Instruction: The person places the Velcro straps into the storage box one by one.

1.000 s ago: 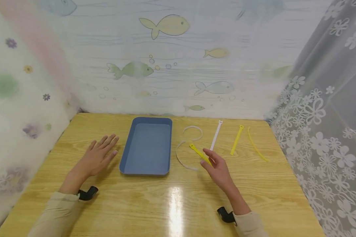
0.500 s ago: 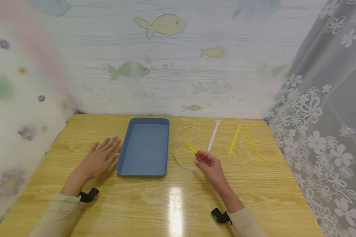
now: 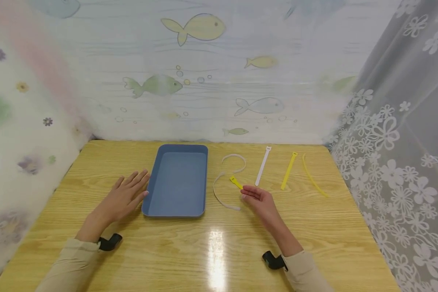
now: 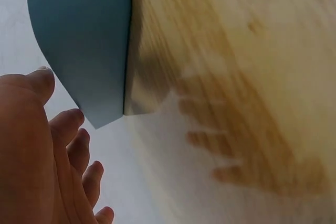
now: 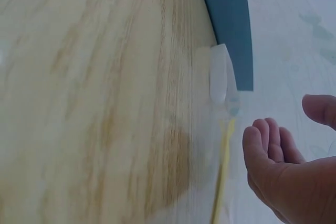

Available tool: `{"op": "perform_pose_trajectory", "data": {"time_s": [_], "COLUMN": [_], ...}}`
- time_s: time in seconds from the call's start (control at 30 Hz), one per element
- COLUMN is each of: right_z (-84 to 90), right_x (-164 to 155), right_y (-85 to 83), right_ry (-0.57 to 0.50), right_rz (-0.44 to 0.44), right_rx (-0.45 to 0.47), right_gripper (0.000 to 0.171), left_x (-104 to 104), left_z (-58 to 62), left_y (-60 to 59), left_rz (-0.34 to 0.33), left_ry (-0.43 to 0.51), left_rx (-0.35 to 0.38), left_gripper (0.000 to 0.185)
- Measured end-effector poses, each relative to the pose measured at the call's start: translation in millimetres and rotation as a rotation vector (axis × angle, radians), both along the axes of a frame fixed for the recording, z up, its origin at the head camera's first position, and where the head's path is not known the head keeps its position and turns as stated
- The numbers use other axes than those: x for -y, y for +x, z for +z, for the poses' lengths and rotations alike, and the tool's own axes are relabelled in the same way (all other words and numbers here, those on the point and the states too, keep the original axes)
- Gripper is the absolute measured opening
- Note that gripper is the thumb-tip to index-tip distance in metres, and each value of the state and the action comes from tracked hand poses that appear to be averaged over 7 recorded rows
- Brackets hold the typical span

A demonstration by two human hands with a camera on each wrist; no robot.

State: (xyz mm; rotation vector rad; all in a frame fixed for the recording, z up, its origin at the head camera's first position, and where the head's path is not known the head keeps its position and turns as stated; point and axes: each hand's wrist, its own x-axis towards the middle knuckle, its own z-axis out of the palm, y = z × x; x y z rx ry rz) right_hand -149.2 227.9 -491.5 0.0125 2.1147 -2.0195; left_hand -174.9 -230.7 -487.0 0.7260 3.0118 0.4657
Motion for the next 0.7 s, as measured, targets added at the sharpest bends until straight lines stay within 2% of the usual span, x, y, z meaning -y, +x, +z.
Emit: {"op": "perform_pose_trajectory", "data": {"time_s": [0.2, 0.37, 0.7], "right_z": [-0.2, -2.7, -7.1], "right_x": [1.0, 5.5, 17.1], "right_y": [-2.2, -4.4, -10.5], "right_ry": [0.009, 0.027, 0.171], "right_rz": [0.017, 0.017, 0.093], "right_rx": [-0.014, -0.019, -0.060], "right_gripper": [0.049, 0.047, 0.044], "left_x": [1.7, 0.8, 1.1], "left_z": [-4.9, -8.9, -21.6], "left_y": [0.9, -4.4, -14.4], "left_rz": [0.000, -0.017, -0.065], "left_ry": [-0.002, 0.035, 0.080], "left_rx": [0.000, 0.003, 0.026], "left_gripper": [0.062, 0.062, 0.061]}}
